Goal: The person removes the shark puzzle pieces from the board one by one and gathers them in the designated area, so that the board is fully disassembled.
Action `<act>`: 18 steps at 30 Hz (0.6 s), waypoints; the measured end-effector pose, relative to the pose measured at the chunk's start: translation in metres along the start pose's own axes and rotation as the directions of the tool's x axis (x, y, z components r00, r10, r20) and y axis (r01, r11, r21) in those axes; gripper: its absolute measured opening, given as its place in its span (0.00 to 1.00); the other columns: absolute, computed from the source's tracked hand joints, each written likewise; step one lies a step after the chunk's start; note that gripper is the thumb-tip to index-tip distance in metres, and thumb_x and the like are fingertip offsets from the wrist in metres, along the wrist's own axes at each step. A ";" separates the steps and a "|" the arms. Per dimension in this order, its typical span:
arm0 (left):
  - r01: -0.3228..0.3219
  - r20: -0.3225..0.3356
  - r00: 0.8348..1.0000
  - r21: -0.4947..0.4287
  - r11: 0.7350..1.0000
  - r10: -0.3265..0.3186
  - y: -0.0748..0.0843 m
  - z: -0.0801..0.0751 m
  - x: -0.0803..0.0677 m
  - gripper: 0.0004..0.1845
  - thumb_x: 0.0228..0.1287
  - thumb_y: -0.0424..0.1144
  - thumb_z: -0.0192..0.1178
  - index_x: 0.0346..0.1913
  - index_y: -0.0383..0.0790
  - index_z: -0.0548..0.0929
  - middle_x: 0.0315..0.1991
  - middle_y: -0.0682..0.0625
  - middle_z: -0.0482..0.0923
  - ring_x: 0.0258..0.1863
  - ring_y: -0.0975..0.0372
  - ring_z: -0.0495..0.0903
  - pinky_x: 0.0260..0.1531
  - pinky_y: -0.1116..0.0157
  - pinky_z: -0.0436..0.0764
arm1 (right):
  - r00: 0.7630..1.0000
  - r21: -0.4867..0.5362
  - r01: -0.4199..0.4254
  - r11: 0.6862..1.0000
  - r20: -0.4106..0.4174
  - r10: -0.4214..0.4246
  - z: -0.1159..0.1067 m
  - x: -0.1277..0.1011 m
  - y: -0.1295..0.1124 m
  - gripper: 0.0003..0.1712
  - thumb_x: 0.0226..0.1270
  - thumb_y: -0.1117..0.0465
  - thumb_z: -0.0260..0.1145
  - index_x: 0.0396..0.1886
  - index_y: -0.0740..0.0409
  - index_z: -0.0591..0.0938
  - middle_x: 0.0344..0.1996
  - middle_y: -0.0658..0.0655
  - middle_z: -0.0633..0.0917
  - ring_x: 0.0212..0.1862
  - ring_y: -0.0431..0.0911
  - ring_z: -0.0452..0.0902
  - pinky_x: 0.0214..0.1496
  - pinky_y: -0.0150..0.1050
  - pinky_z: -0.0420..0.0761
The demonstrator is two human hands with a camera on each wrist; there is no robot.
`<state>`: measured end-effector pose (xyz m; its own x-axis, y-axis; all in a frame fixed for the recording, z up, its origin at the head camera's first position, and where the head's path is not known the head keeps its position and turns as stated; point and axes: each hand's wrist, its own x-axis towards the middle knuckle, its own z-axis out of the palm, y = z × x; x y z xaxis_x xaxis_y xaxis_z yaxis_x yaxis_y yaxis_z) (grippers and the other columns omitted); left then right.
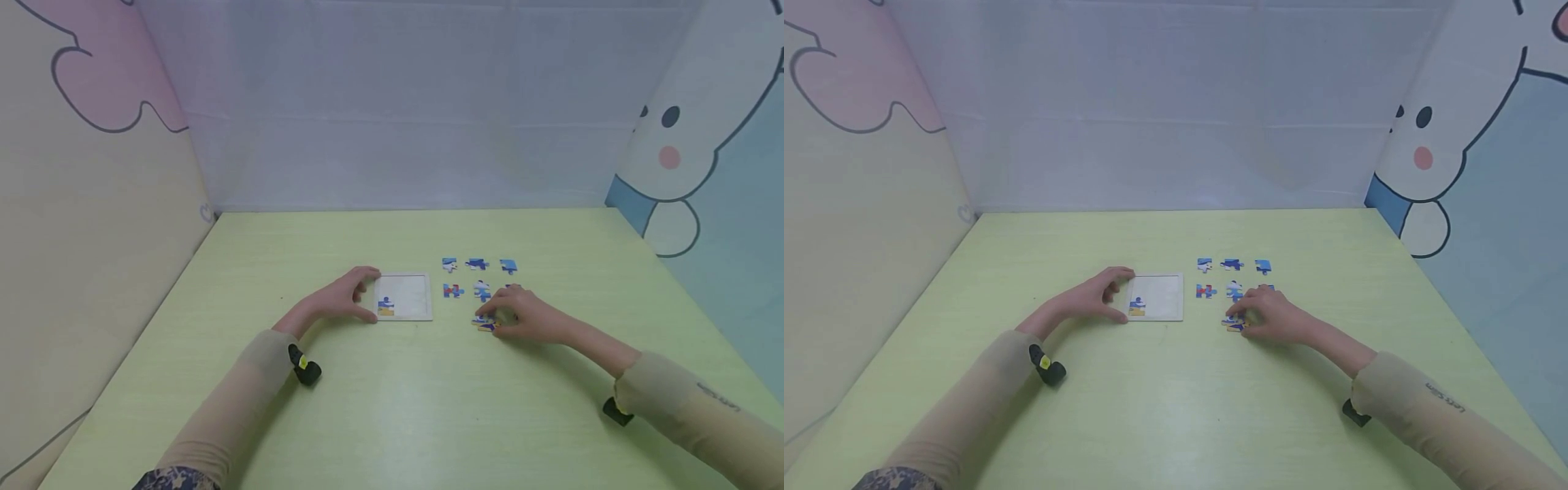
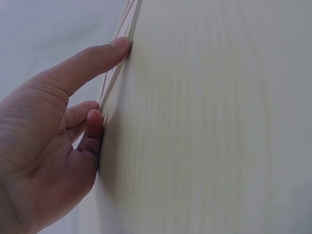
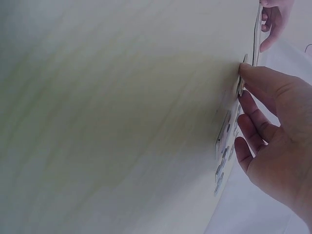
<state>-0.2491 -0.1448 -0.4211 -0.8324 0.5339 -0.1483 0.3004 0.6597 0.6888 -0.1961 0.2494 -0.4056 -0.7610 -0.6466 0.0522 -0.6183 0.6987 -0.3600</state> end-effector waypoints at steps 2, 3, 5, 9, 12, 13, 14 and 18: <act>0.003 -0.002 1.000 0.006 1.000 -0.003 -0.001 0.000 0.001 0.51 0.50 0.44 0.77 0.76 0.46 0.59 0.68 0.47 0.62 0.52 0.56 0.67 0.51 0.62 0.70 | 1.000 0.007 -0.008 1.000 0.003 0.008 0.000 0.000 0.000 0.20 0.57 0.60 0.74 0.51 0.49 0.86 0.43 0.47 0.86 0.48 0.46 0.74 0.52 0.46 0.71; 0.005 -0.003 1.000 0.009 1.000 -0.005 -0.001 0.001 0.001 0.51 0.50 0.44 0.77 0.76 0.46 0.59 0.68 0.47 0.62 0.52 0.56 0.67 0.51 0.62 0.70 | 1.000 0.010 -0.011 1.000 0.005 0.011 0.000 -0.001 0.000 0.20 0.57 0.61 0.74 0.51 0.49 0.86 0.43 0.47 0.85 0.49 0.46 0.74 0.52 0.46 0.71; 0.009 -0.004 1.000 0.013 1.000 -0.009 -0.002 0.001 0.002 0.52 0.50 0.45 0.77 0.76 0.47 0.59 0.68 0.48 0.62 0.52 0.56 0.67 0.51 0.62 0.70 | 1.000 0.013 -0.016 1.000 0.010 0.016 -0.001 -0.001 -0.001 0.20 0.57 0.60 0.74 0.51 0.48 0.86 0.43 0.48 0.85 0.49 0.46 0.74 0.52 0.46 0.71; 0.010 -0.002 1.000 0.012 1.000 -0.010 -0.003 0.001 0.002 0.51 0.50 0.45 0.77 0.76 0.47 0.59 0.70 0.48 0.61 0.54 0.55 0.67 0.52 0.62 0.70 | 1.000 0.012 -0.020 1.000 0.017 0.019 -0.001 -0.001 -0.001 0.20 0.57 0.60 0.74 0.52 0.48 0.86 0.43 0.48 0.85 0.49 0.46 0.74 0.53 0.46 0.71; 0.012 -0.001 1.000 0.005 1.000 -0.012 -0.004 0.001 0.002 0.51 0.50 0.45 0.77 0.76 0.48 0.59 0.71 0.49 0.60 0.54 0.55 0.67 0.53 0.61 0.70 | 1.000 0.009 -0.022 1.000 0.022 0.021 -0.001 -0.001 -0.001 0.21 0.57 0.60 0.74 0.52 0.48 0.86 0.44 0.47 0.85 0.50 0.46 0.74 0.53 0.46 0.71; 0.015 -0.001 1.000 0.002 1.000 -0.015 -0.004 0.001 0.002 0.51 0.50 0.45 0.77 0.76 0.48 0.59 0.71 0.49 0.60 0.55 0.55 0.67 0.54 0.61 0.70 | 0.999 0.009 -0.022 1.000 0.024 0.021 -0.002 -0.001 -0.001 0.21 0.58 0.60 0.74 0.52 0.48 0.86 0.44 0.48 0.85 0.50 0.46 0.74 0.52 0.46 0.71; 0.011 0.000 1.000 0.003 1.000 -0.011 -0.004 0.002 0.002 0.51 0.50 0.45 0.77 0.76 0.48 0.59 0.71 0.49 0.59 0.55 0.55 0.67 0.54 0.61 0.70 | 0.999 0.006 -0.023 1.000 0.026 0.023 -0.002 0.000 -0.001 0.21 0.58 0.60 0.73 0.52 0.48 0.86 0.44 0.47 0.85 0.50 0.46 0.73 0.52 0.46 0.70; 0.002 -0.001 1.000 -0.001 1.000 -0.002 -0.003 0.002 0.002 0.51 0.50 0.45 0.77 0.76 0.47 0.59 0.71 0.48 0.59 0.55 0.54 0.67 0.54 0.61 0.70 | 0.999 0.001 -0.032 0.999 0.040 0.032 -0.002 0.000 -0.001 0.21 0.57 0.59 0.74 0.52 0.47 0.85 0.44 0.47 0.85 0.50 0.46 0.72 0.51 0.45 0.69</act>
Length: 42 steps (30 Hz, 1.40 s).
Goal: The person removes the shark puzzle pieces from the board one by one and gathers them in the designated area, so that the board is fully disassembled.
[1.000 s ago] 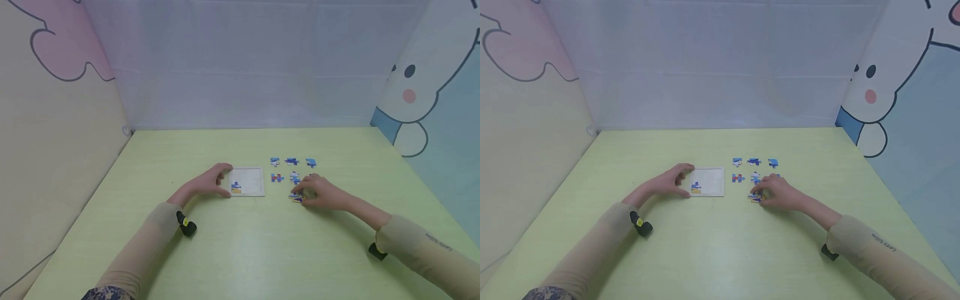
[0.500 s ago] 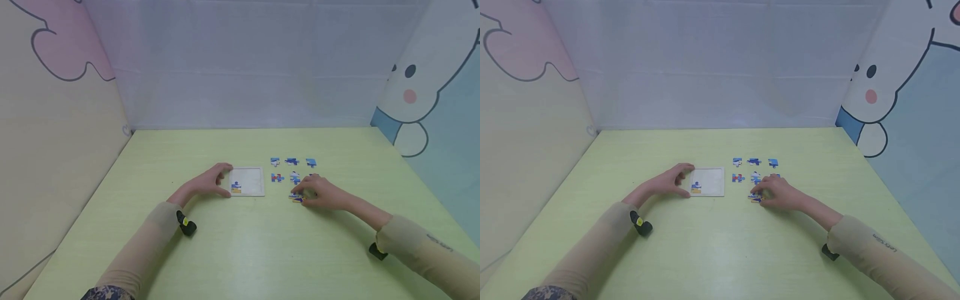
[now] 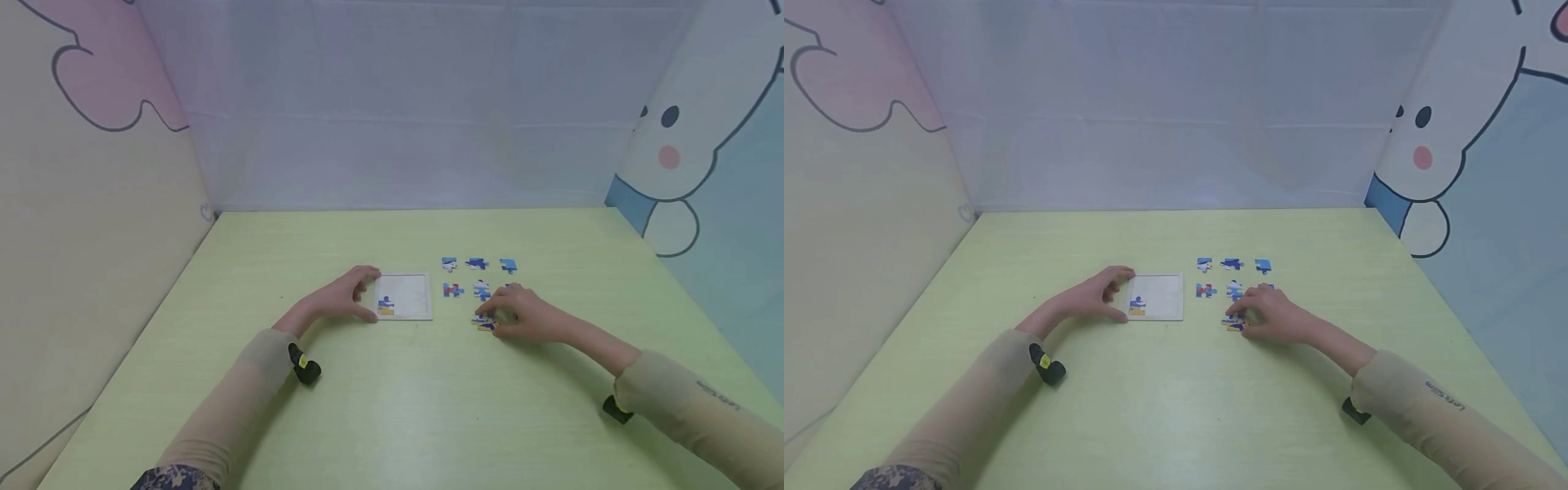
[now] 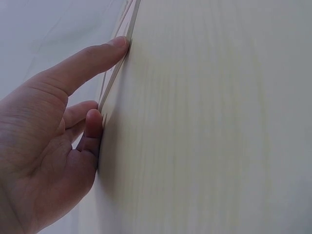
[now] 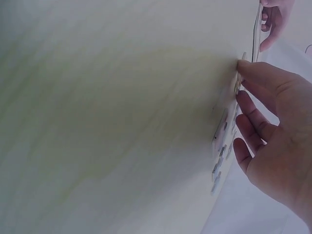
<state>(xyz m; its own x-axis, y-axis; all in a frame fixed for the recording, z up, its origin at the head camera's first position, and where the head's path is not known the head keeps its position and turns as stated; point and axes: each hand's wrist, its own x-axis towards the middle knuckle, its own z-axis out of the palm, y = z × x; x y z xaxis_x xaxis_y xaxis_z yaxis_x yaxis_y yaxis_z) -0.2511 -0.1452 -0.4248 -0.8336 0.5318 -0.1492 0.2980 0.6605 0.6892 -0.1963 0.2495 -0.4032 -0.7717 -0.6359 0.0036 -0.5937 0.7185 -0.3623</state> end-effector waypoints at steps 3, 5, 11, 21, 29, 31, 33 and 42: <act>0.003 0.000 1.000 -0.003 1.000 -0.003 0.001 -0.001 0.000 0.51 0.50 0.44 0.77 0.76 0.47 0.59 0.71 0.48 0.59 0.55 0.55 0.67 0.54 0.61 0.70 | 1.000 -0.025 0.010 1.000 0.023 -0.009 -0.004 0.001 -0.002 0.21 0.56 0.59 0.74 0.52 0.46 0.85 0.44 0.48 0.84 0.49 0.47 0.70 0.49 0.43 0.67; 0.000 0.001 1.000 -0.001 1.000 0.000 0.001 -0.001 -0.001 0.51 0.50 0.45 0.77 0.76 0.46 0.59 0.72 0.48 0.59 0.55 0.55 0.67 0.54 0.61 0.70 | 0.999 -0.048 0.018 0.999 0.046 -0.016 -0.009 0.002 -0.005 0.22 0.54 0.58 0.75 0.52 0.46 0.85 0.44 0.48 0.84 0.49 0.47 0.70 0.47 0.43 0.67; -0.007 0.008 1.000 -0.009 1.000 0.007 0.002 -0.002 -0.002 0.52 0.50 0.45 0.77 0.76 0.46 0.59 0.71 0.46 0.60 0.55 0.54 0.67 0.54 0.60 0.71 | 0.997 -0.088 0.043 0.995 0.067 -0.038 -0.018 0.011 -0.012 0.24 0.53 0.56 0.76 0.53 0.49 0.84 0.45 0.50 0.85 0.50 0.49 0.72 0.47 0.45 0.68; -0.001 0.008 1.000 0.003 1.000 0.001 0.000 -0.002 -0.001 0.51 0.50 0.45 0.77 0.75 0.47 0.59 0.71 0.48 0.60 0.55 0.55 0.67 0.53 0.62 0.70 | 0.995 -0.008 0.093 0.996 0.027 -0.093 -0.015 0.045 -0.035 0.32 0.57 0.57 0.74 0.63 0.58 0.78 0.51 0.56 0.84 0.55 0.54 0.76 0.58 0.55 0.72; -0.019 0.007 1.000 -0.019 1.000 0.019 0.002 -0.002 -0.004 0.51 0.50 0.44 0.77 0.75 0.45 0.60 0.71 0.47 0.60 0.54 0.54 0.67 0.53 0.61 0.69 | 0.996 0.042 0.091 0.995 0.007 -0.091 0.005 0.081 -0.049 0.36 0.62 0.54 0.72 0.69 0.58 0.73 0.54 0.56 0.83 0.57 0.52 0.75 0.60 0.52 0.74; -0.019 0.006 1.000 -0.020 1.000 0.019 0.002 -0.002 -0.004 0.51 0.50 0.44 0.77 0.75 0.45 0.60 0.71 0.47 0.60 0.54 0.54 0.67 0.52 0.61 0.70 | 0.996 0.069 0.090 0.994 -0.001 -0.090 0.010 0.090 -0.053 0.37 0.62 0.54 0.72 0.69 0.58 0.72 0.55 0.57 0.83 0.57 0.52 0.75 0.60 0.51 0.74; -0.021 0.005 1.000 -0.016 1.000 0.021 0.002 -0.003 -0.005 0.50 0.50 0.45 0.77 0.75 0.45 0.60 0.71 0.47 0.60 0.55 0.54 0.68 0.52 0.61 0.70 | 0.996 0.086 0.085 0.993 0.006 -0.086 0.016 0.099 -0.057 0.37 0.62 0.53 0.72 0.70 0.57 0.72 0.55 0.56 0.83 0.58 0.51 0.74 0.62 0.51 0.73; -0.030 0.013 0.999 -0.021 0.999 0.030 -0.001 -0.003 -0.005 0.51 0.50 0.45 0.77 0.75 0.47 0.60 0.74 0.50 0.57 0.58 0.54 0.68 0.55 0.61 0.72 | 0.996 0.147 0.073 0.986 0.048 -0.081 0.039 0.125 -0.071 0.35 0.62 0.51 0.72 0.68 0.51 0.74 0.58 0.54 0.80 0.59 0.48 0.71 0.64 0.48 0.71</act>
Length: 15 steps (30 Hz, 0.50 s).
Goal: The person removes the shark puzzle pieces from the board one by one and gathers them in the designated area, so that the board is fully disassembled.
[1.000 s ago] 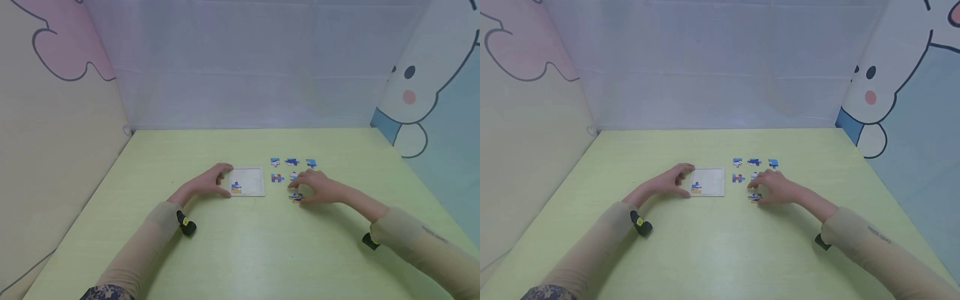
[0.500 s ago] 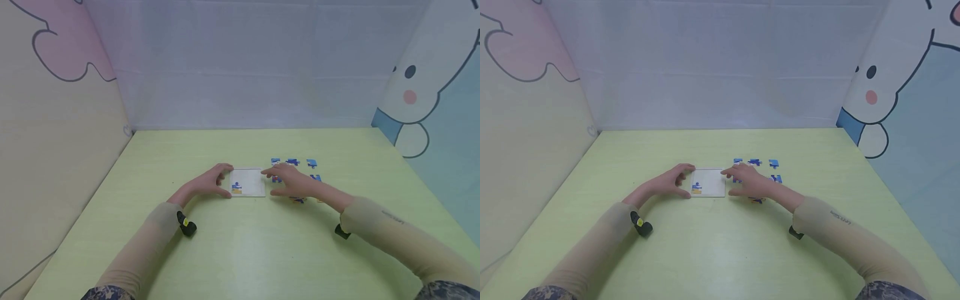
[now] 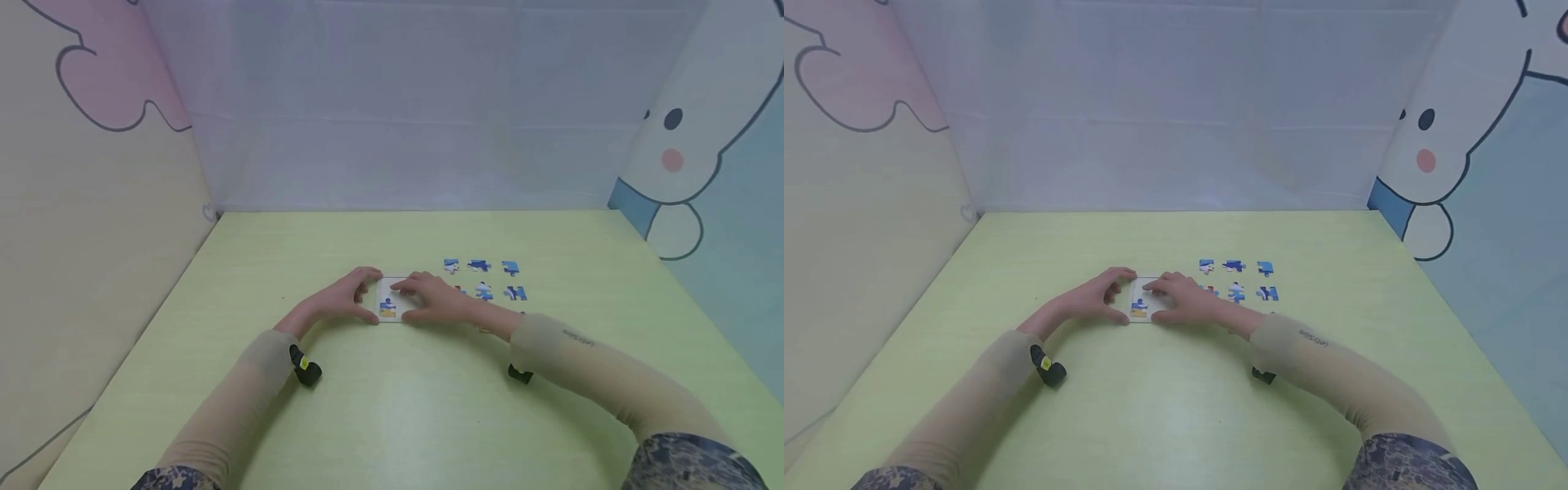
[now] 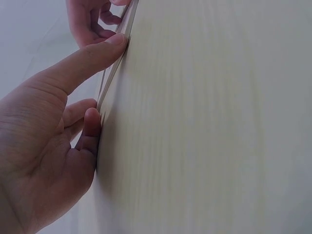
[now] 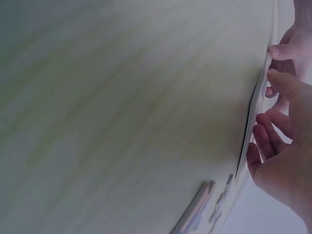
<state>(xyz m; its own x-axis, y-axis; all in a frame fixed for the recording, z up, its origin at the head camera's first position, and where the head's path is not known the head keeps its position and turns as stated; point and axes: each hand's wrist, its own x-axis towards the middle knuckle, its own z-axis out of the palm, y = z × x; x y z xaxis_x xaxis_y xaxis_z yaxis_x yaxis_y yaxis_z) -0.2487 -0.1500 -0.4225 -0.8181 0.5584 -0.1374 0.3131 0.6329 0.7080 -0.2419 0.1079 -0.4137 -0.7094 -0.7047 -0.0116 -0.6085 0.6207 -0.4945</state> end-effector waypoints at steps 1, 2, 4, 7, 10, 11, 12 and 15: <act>-0.002 0.001 1.000 -0.005 1.000 0.002 0.001 0.000 -0.001 0.51 0.50 0.45 0.77 0.75 0.47 0.60 0.74 0.50 0.57 0.58 0.54 0.68 0.55 0.60 0.72 | 1.000 0.001 0.010 1.000 -0.007 -0.010 0.002 0.002 0.000 0.34 0.61 0.51 0.72 0.67 0.52 0.75 0.58 0.55 0.80 0.58 0.49 0.71 0.63 0.48 0.71; -0.007 0.000 1.000 -0.007 1.000 0.007 0.001 0.000 -0.001 0.51 0.50 0.45 0.77 0.75 0.46 0.59 0.74 0.49 0.56 0.58 0.54 0.68 0.56 0.60 0.72 | 1.000 0.001 0.018 1.000 -0.011 -0.018 0.003 0.003 -0.001 0.33 0.61 0.51 0.72 0.66 0.52 0.76 0.57 0.56 0.80 0.57 0.49 0.71 0.61 0.47 0.71; -0.017 -0.001 1.000 -0.011 1.000 0.017 0.001 -0.001 -0.001 0.51 0.50 0.44 0.77 0.75 0.45 0.59 0.74 0.48 0.56 0.59 0.53 0.68 0.56 0.60 0.72 | 0.999 0.008 0.031 0.999 -0.020 -0.031 0.005 0.006 -0.001 0.31 0.61 0.52 0.72 0.64 0.52 0.78 0.56 0.57 0.80 0.55 0.49 0.71 0.58 0.45 0.71; -0.019 -0.003 1.000 -0.015 1.000 0.019 0.002 -0.001 -0.002 0.50 0.51 0.44 0.76 0.75 0.44 0.59 0.74 0.47 0.56 0.59 0.52 0.68 0.56 0.59 0.73 | 1.000 0.029 0.026 0.999 -0.017 -0.026 0.006 0.009 -0.003 0.28 0.60 0.54 0.73 0.61 0.52 0.81 0.55 0.57 0.81 0.54 0.49 0.70 0.57 0.44 0.70; -0.012 -0.006 1.000 -0.023 1.000 0.012 0.003 -0.001 -0.002 0.50 0.51 0.43 0.76 0.74 0.45 0.60 0.74 0.47 0.57 0.59 0.52 0.67 0.57 0.58 0.72 | 1.000 0.071 0.006 0.997 -0.003 -0.006 0.004 0.012 -0.006 0.26 0.59 0.57 0.73 0.59 0.54 0.82 0.55 0.55 0.83 0.54 0.49 0.71 0.59 0.45 0.71; -0.010 -0.007 1.000 -0.025 1.000 0.010 0.003 -0.001 -0.002 0.49 0.51 0.43 0.76 0.74 0.45 0.60 0.74 0.47 0.57 0.59 0.52 0.67 0.57 0.58 0.72 | 1.000 0.089 -0.002 0.996 0.006 0.002 0.003 0.013 -0.008 0.27 0.59 0.58 0.73 0.59 0.55 0.82 0.55 0.55 0.84 0.55 0.49 0.72 0.60 0.45 0.71; -0.008 -0.007 1.000 -0.027 1.000 0.008 0.003 -0.001 -0.002 0.49 0.51 0.43 0.76 0.74 0.45 0.60 0.74 0.48 0.57 0.59 0.52 0.67 0.57 0.58 0.72 | 1.000 0.105 -0.010 0.994 0.011 0.009 0.003 0.013 -0.009 0.27 0.58 0.59 0.74 0.59 0.56 0.82 0.56 0.56 0.84 0.55 0.49 0.73 0.62 0.45 0.72; -0.002 -0.007 1.000 -0.031 1.000 0.002 0.003 0.000 -0.002 0.49 0.50 0.43 0.77 0.74 0.46 0.60 0.74 0.48 0.57 0.59 0.52 0.67 0.57 0.58 0.72 | 0.999 0.137 -0.037 0.990 0.018 0.035 0.001 0.014 -0.014 0.27 0.58 0.60 0.74 0.58 0.58 0.81 0.56 0.56 0.84 0.56 0.48 0.75 0.65 0.46 0.72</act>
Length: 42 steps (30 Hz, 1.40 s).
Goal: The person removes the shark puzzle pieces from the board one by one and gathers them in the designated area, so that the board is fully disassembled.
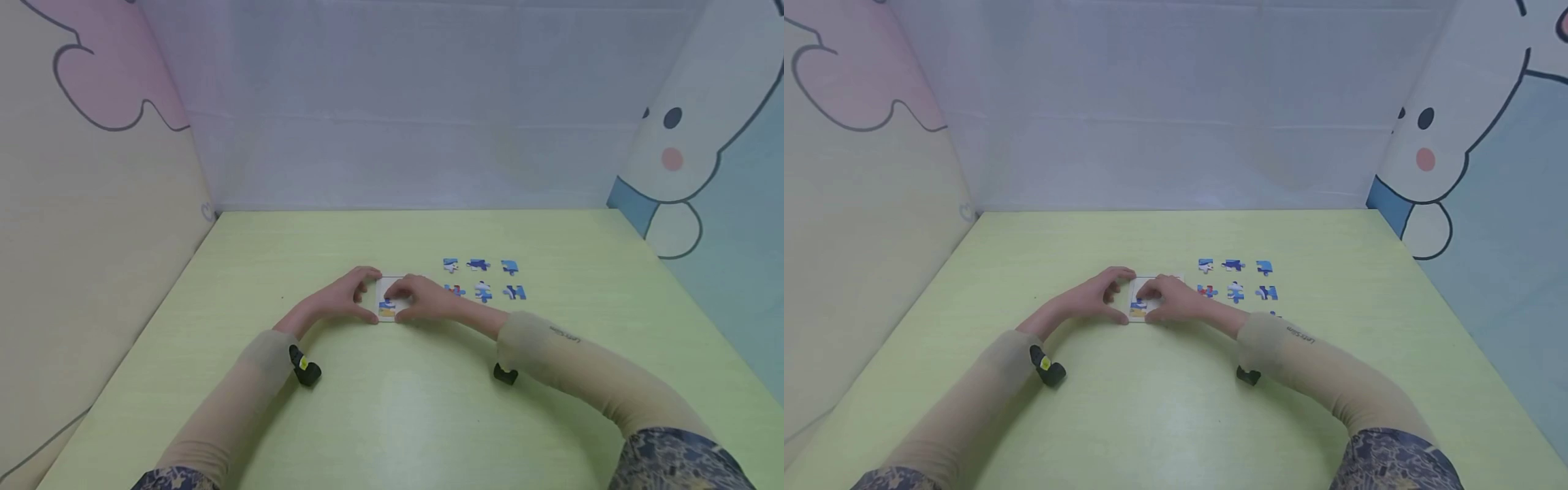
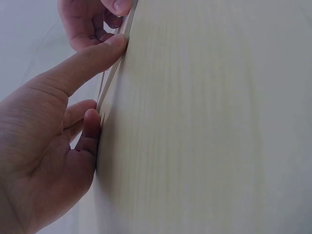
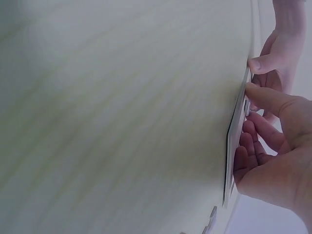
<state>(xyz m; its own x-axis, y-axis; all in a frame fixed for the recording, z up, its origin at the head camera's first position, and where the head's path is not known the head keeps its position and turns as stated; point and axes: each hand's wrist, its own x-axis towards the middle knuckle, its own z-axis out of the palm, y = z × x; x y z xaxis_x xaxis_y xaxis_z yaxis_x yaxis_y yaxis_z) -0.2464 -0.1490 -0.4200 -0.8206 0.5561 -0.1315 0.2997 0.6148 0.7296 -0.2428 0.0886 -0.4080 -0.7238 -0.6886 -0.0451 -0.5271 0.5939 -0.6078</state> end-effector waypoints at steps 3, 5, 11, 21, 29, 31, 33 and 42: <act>0.000 -0.001 1.000 0.000 1.000 0.000 0.000 0.000 0.000 0.49 0.51 0.43 0.76 0.74 0.46 0.60 0.74 0.49 0.57 0.59 0.52 0.67 0.57 0.58 0.72 | 0.999 0.022 -0.037 0.999 -0.008 0.038 0.000 0.000 -0.004 0.27 0.56 0.61 0.75 0.57 0.58 0.81 0.55 0.55 0.85 0.56 0.47 0.77 0.65 0.44 0.74; -0.002 -0.004 1.000 0.000 1.000 0.002 -0.001 0.000 0.001 0.49 0.51 0.43 0.76 0.74 0.46 0.60 0.74 0.49 0.57 0.59 0.52 0.67 0.56 0.58 0.72 | 0.998 0.036 -0.061 0.998 -0.010 0.061 0.000 0.001 -0.005 0.27 0.56 0.62 0.75 0.57 0.58 0.82 0.54 0.55 0.85 0.55 0.46 0.78 0.63 0.43 0.75; 0.003 -0.009 1.000 0.010 1.000 -0.003 -0.003 -0.001 0.001 0.49 0.51 0.43 0.76 0.74 0.46 0.60 0.74 0.49 0.57 0.58 0.52 0.67 0.55 0.59 0.72 | 0.996 0.071 -0.089 0.993 -0.005 0.090 0.001 0.007 -0.005 0.25 0.55 0.63 0.75 0.55 0.59 0.83 0.47 0.54 0.87 0.46 0.41 0.78 0.52 0.33 0.77; -0.011 0.000 1.000 0.013 1.000 0.011 -0.002 0.000 0.000 0.49 0.52 0.45 0.76 0.74 0.45 0.60 0.74 0.46 0.57 0.58 0.52 0.67 0.53 0.59 0.71 | 0.998 0.062 -0.049 0.997 -0.042 0.051 0.004 0.005 -0.003 0.23 0.56 0.61 0.75 0.53 0.58 0.84 0.40 0.52 0.86 0.38 0.41 0.71 0.40 0.30 0.70; -0.015 0.001 1.000 0.005 1.000 0.015 -0.002 0.000 0.001 0.49 0.52 0.44 0.76 0.74 0.45 0.61 0.73 0.46 0.58 0.57 0.51 0.67 0.53 0.59 0.70 | 0.997 0.056 -0.005 0.998 -0.075 0.009 0.004 -0.002 -0.006 0.23 0.58 0.62 0.74 0.54 0.60 0.83 0.43 0.54 0.86 0.40 0.42 0.71 0.42 0.30 0.70; -0.016 0.002 1.000 0.008 1.000 0.015 -0.002 0.000 0.001 0.48 0.52 0.44 0.76 0.74 0.45 0.61 0.73 0.46 0.58 0.57 0.52 0.67 0.53 0.60 0.70 | 0.997 0.035 0.006 0.999 -0.082 -0.003 0.004 -0.003 -0.005 0.23 0.58 0.62 0.74 0.55 0.60 0.83 0.44 0.54 0.86 0.41 0.42 0.72 0.44 0.30 0.70; -0.016 0.002 1.000 0.011 1.000 0.016 -0.003 0.000 0.001 0.49 0.52 0.44 0.76 0.74 0.45 0.60 0.73 0.46 0.57 0.56 0.52 0.67 0.52 0.61 0.70 | 0.996 0.016 0.017 1.000 -0.089 -0.016 0.004 -0.003 -0.005 0.23 0.58 0.62 0.74 0.55 0.61 0.83 0.44 0.55 0.86 0.42 0.42 0.73 0.45 0.31 0.71; -0.021 -0.002 1.000 0.020 1.000 0.021 -0.005 0.000 0.004 0.49 0.50 0.43 0.77 0.74 0.45 0.61 0.71 0.47 0.59 0.54 0.54 0.67 0.51 0.62 0.70 | 0.993 -0.032 0.035 0.999 -0.107 -0.039 0.005 -0.011 0.000 0.22 0.58 0.62 0.74 0.53 0.61 0.84 0.45 0.54 0.87 0.44 0.43 0.75 0.49 0.34 0.74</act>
<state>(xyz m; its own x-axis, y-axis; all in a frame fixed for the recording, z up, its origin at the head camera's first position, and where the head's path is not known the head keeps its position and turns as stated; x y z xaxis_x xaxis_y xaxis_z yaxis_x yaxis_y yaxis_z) -0.2508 -0.1503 -0.4247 -0.8153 0.5675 -0.1150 0.3260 0.6141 0.7188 -0.2323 0.0945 -0.4119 -0.7466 -0.6623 0.0638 -0.5664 0.5823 -0.5833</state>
